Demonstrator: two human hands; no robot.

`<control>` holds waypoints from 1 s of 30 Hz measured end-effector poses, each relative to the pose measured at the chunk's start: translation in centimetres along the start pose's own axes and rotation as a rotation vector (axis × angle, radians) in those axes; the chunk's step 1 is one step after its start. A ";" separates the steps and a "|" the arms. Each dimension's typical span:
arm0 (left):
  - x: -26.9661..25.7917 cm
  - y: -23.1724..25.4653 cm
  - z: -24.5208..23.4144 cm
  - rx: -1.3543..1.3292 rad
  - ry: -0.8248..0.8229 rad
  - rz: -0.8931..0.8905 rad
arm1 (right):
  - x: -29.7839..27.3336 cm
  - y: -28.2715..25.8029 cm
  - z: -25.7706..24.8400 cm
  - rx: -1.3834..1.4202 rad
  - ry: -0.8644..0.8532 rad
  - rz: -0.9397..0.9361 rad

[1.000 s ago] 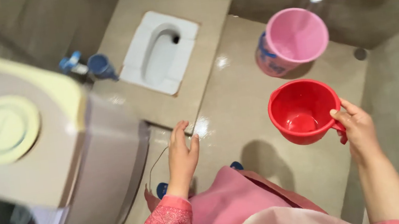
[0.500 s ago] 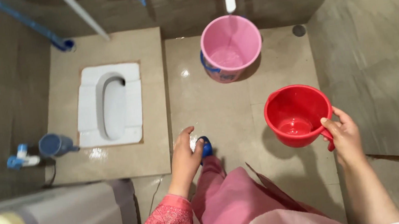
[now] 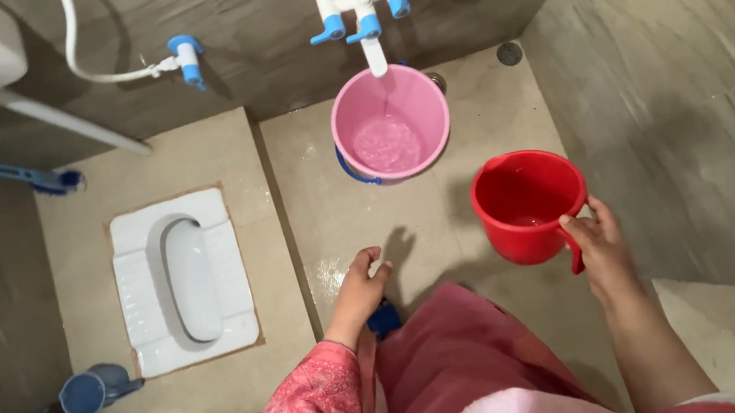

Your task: The person scoops water from a pink bucket into a red cup and pours it into a top-loading washing machine containing clothes. They repeat this several times, then use a handheld shower head to spray water directly into the washer over the clothes.

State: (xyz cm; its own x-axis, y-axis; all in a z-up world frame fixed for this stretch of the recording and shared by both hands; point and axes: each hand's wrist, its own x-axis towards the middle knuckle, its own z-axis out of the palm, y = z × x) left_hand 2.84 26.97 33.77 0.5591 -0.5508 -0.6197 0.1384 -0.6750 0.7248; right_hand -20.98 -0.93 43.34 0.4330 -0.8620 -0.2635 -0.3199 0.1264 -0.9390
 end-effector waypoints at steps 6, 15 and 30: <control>10.2 0.7 4.0 -0.186 -0.023 -0.149 | 9.9 3.1 1.0 0.010 -0.018 0.063; 28.0 -1.9 8.3 -0.323 0.180 -0.404 | 28.5 10.8 3.6 -0.059 -0.185 0.160; 52.3 -14.5 11.6 -0.556 0.503 -0.559 | 42.2 26.3 11.0 0.094 -0.030 0.076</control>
State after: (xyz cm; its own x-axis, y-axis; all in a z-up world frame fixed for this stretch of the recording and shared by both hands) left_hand 20.63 2.27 -12.60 0.5632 0.1481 -0.8129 0.7927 -0.3745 0.4810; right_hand -1.81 -28.56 5.09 0.4361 -0.8333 -0.3398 -0.2733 0.2372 -0.9322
